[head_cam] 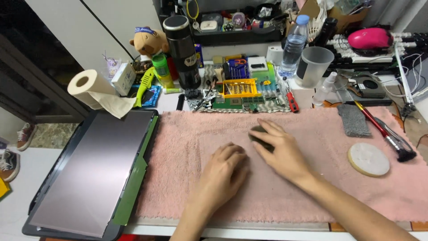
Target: The person cleans a flat rectangular screen using a brush, a sponge, and a cloth. They wipe the surface repeatedly with each tool, switching between them to remove residue.
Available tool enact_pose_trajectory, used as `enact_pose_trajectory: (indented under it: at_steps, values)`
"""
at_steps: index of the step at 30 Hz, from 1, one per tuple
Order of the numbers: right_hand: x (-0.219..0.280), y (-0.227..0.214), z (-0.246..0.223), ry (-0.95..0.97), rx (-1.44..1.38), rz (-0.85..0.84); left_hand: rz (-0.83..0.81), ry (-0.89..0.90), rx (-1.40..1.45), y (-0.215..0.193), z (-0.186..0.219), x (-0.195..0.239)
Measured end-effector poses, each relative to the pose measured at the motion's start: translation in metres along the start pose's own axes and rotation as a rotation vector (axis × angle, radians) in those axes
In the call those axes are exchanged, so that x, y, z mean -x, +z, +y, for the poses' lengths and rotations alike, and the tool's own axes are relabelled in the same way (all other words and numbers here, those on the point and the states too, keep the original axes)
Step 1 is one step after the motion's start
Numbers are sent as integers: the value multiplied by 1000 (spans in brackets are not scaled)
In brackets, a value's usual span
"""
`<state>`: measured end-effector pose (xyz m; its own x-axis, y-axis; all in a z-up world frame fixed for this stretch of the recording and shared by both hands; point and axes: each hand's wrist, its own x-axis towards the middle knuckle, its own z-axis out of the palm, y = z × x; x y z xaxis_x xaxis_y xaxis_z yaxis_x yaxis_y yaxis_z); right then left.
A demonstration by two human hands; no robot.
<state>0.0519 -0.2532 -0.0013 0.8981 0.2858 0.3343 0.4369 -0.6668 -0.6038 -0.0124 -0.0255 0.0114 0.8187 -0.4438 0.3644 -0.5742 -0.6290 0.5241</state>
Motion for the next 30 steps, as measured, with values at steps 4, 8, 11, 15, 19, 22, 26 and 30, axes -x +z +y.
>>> enact_pose_trajectory:
  at_steps: [4,8,11,15,19,22,26,30]
  values:
    - [10,13,1,-169,-2,36,35,34,-60,20,-16,5]
    - [62,-9,-3,-47,-4,-60,49,45,-22,19,-14,4]
    - [115,-15,9,-161,-1,-60,46,26,-30,21,-15,3]
    - [157,-16,36,-321,-17,-76,27,26,-69,19,-11,3]
    - [99,-38,9,-175,-85,-67,37,55,-92,21,4,3]
    - [41,-38,9,112,-129,9,49,110,-33,26,19,1]
    - [3,-3,48,-63,46,6,-15,55,-56,42,28,1]
    - [33,-6,33,-104,52,-30,-21,-7,-13,39,33,2]
